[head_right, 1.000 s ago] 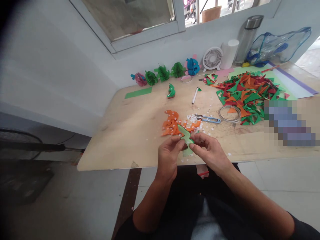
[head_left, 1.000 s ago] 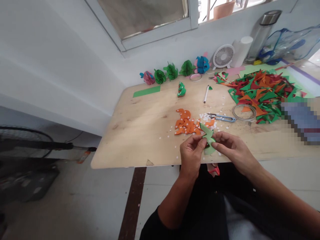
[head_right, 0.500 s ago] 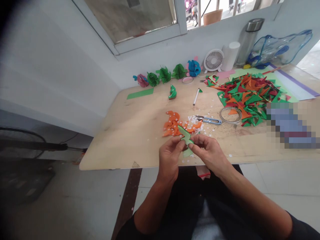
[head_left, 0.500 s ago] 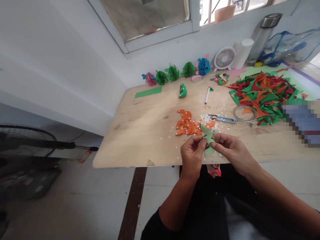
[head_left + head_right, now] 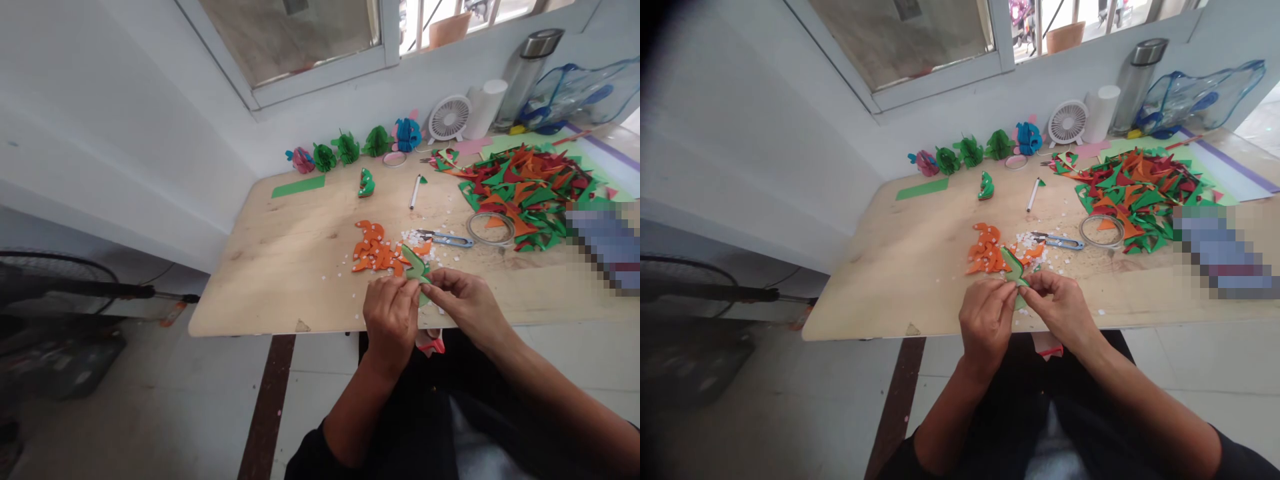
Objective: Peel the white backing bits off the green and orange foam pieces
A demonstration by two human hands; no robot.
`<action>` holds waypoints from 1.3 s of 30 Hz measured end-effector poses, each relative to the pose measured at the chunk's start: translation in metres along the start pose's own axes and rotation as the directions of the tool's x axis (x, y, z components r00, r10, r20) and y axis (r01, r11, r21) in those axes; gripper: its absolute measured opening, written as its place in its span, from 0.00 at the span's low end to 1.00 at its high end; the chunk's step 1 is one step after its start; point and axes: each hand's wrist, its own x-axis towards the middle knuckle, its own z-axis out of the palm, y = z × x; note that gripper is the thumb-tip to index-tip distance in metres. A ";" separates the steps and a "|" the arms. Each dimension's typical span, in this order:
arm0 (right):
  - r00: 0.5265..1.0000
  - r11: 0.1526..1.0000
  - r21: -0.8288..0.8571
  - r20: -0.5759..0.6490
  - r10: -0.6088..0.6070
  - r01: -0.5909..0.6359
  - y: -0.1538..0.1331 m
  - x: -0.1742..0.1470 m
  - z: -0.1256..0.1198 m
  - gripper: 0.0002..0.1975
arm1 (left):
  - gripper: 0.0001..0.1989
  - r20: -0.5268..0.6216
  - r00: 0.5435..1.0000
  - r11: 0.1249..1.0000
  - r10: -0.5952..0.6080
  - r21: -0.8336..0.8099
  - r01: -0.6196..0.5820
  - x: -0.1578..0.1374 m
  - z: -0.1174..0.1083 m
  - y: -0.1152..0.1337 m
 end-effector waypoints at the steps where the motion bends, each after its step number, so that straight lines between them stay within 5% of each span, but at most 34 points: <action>1: 1.000 0.999 -0.035 0.001 -0.014 0.014 0.000 0.000 -0.001 0.15 | 0.07 0.018 1.000 1.000 -0.003 0.008 0.003 0.001 0.001 -0.001; 12: 0.990 0.951 -0.283 -0.015 -0.137 0.127 0.000 -0.003 -0.003 0.08 | 0.07 0.176 0.982 0.993 -0.066 -0.080 0.081 0.011 -0.002 -0.005; 19: 0.988 0.942 -0.304 -0.018 -0.153 0.140 0.002 -0.003 -0.002 0.07 | 0.07 0.220 0.972 0.992 -0.081 -0.077 0.100 0.013 -0.003 -0.006; 25: 0.993 0.961 -0.263 -0.045 -0.105 0.089 -0.001 -0.004 0.000 0.07 | 0.06 0.218 0.954 0.954 -0.206 -0.172 0.246 0.013 -0.001 -0.005; 28: 0.999 0.986 -0.165 -0.051 -0.018 0.010 0.000 -0.003 0.001 0.08 | 0.05 0.266 0.897 0.853 -0.352 -0.303 0.425 0.013 0.003 -0.007; 33: 0.986 0.971 0.177 -0.002 0.166 -0.163 0.001 -0.001 0.002 0.14 | 0.06 0.443 0.719 0.470 -0.536 -0.551 0.690 0.009 0.008 -0.018; 35: 0.977 0.938 0.276 0.029 0.209 -0.209 0.001 0.000 0.002 0.16 | 0.07 0.453 0.687 0.404 -0.568 -0.573 0.712 0.006 0.004 -0.022; 37: 0.976 0.926 0.312 0.028 0.215 -0.213 0.002 0.001 0.002 0.16 | 0.06 0.398 0.724 0.501 -0.564 -0.532 0.683 0.004 -0.002 -0.023; 39: 0.982 0.939 0.289 0.009 0.189 -0.183 0.004 0.002 0.002 0.16 | 0.06 0.318 0.816 0.686 -0.483 -0.442 0.578 0.004 -0.007 -0.020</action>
